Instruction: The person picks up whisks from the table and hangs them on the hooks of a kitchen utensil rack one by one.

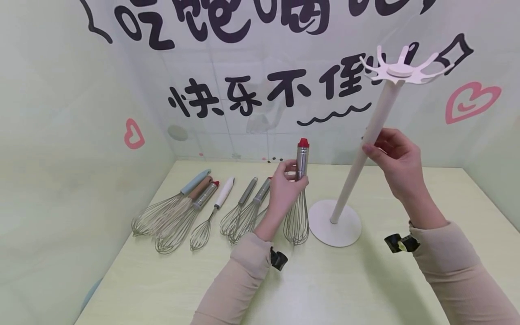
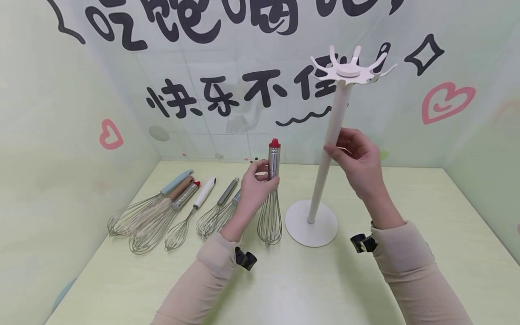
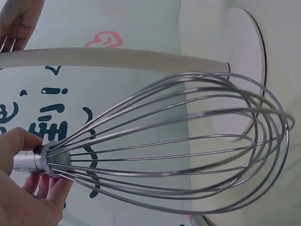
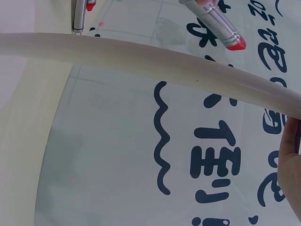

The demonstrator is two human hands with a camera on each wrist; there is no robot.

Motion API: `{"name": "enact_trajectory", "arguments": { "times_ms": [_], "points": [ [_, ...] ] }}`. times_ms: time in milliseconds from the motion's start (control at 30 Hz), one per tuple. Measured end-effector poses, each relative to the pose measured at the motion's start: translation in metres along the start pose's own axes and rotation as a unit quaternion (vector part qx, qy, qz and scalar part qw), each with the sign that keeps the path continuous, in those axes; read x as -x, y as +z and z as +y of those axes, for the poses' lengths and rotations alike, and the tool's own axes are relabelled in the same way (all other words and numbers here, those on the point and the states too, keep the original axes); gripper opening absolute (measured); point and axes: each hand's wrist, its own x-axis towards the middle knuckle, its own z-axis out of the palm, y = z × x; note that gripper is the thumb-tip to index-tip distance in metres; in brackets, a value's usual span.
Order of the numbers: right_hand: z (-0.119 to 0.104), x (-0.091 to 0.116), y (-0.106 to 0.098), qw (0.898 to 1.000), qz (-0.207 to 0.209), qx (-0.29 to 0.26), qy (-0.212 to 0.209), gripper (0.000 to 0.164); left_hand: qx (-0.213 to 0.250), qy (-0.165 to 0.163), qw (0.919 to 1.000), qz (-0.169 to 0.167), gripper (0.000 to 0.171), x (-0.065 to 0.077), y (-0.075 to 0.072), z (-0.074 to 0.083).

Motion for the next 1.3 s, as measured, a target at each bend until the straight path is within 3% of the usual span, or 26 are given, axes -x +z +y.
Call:
{"name": "enact_trajectory", "arguments": {
  "times_ms": [467, 900, 1300],
  "points": [
    [0.001, 0.000, -0.004, 1.000, -0.013, 0.020, 0.004, 0.032, 0.059, 0.061, 0.9960, 0.027, 0.044, -0.001, -0.012, 0.042],
    [-0.001, 0.000, -0.002, 1.000, -0.013, 0.017, -0.002, 0.032, 0.094, 0.117, 0.9887, 0.002, 0.045, 0.001, -0.015, 0.078],
    [0.000, 0.001, -0.001, 1.000, -0.011, 0.014, -0.006, 0.032, 0.126, 0.167, 0.9778, -0.013, 0.044, 0.006, -0.010, 0.100]
  ]
}}
